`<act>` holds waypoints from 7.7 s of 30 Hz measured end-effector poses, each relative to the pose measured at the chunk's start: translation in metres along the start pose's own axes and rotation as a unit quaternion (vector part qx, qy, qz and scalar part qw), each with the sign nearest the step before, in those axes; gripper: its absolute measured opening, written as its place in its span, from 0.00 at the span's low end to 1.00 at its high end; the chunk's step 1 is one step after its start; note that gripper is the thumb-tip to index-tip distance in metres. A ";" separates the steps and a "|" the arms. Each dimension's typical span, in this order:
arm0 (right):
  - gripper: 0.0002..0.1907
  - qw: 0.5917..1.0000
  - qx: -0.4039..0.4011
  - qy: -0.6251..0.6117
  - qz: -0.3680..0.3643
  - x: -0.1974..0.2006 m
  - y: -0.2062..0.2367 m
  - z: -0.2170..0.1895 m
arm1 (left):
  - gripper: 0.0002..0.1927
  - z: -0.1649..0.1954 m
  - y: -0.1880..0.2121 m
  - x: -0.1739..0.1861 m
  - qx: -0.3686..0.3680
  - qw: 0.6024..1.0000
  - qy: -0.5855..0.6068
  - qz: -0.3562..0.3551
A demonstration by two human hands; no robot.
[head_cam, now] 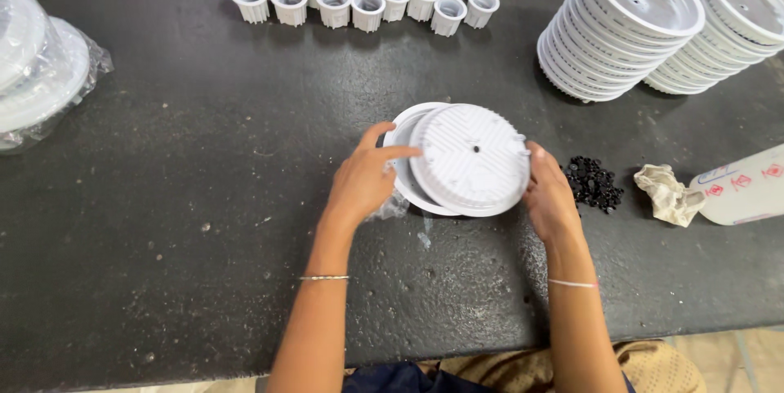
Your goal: The person assembles round white plastic light fixture covers at a workbench. They pick black plastic fasteners from a pile and press them into the center of each cover, wrap the finished cover in clear plastic film, and stack it with completed units, repeating the cycle.
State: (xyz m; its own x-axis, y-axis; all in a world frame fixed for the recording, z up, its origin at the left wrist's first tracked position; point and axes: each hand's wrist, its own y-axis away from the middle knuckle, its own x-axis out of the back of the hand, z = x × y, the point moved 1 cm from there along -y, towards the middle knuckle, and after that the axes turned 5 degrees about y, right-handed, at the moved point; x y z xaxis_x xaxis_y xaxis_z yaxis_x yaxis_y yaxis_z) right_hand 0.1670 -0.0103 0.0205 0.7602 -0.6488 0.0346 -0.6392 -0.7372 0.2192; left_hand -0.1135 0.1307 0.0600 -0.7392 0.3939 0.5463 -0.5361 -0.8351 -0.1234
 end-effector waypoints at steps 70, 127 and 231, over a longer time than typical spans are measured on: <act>0.43 0.884 0.058 -0.402 -0.232 -0.026 -0.019 -0.041 | 0.30 0.017 -0.010 -0.046 0.027 0.670 0.736 -0.094; 0.21 0.731 0.561 0.388 -0.016 -0.086 0.041 -0.055 | 0.17 -0.029 -0.022 -0.031 0.140 0.686 0.706 0.104; 0.08 0.835 0.174 0.464 0.239 0.136 -0.025 -0.032 | 0.18 -0.011 -0.020 -0.097 0.141 0.902 0.407 -0.027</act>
State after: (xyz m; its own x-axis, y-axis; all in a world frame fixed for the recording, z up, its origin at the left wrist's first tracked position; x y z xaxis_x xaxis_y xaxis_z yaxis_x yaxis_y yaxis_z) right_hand 0.2903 -0.0746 0.0510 0.0693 -0.5781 0.8130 -0.7675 -0.5515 -0.3267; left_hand -0.0353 0.1132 0.0002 -0.8305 0.4930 -0.2593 -0.5409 -0.8249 0.1643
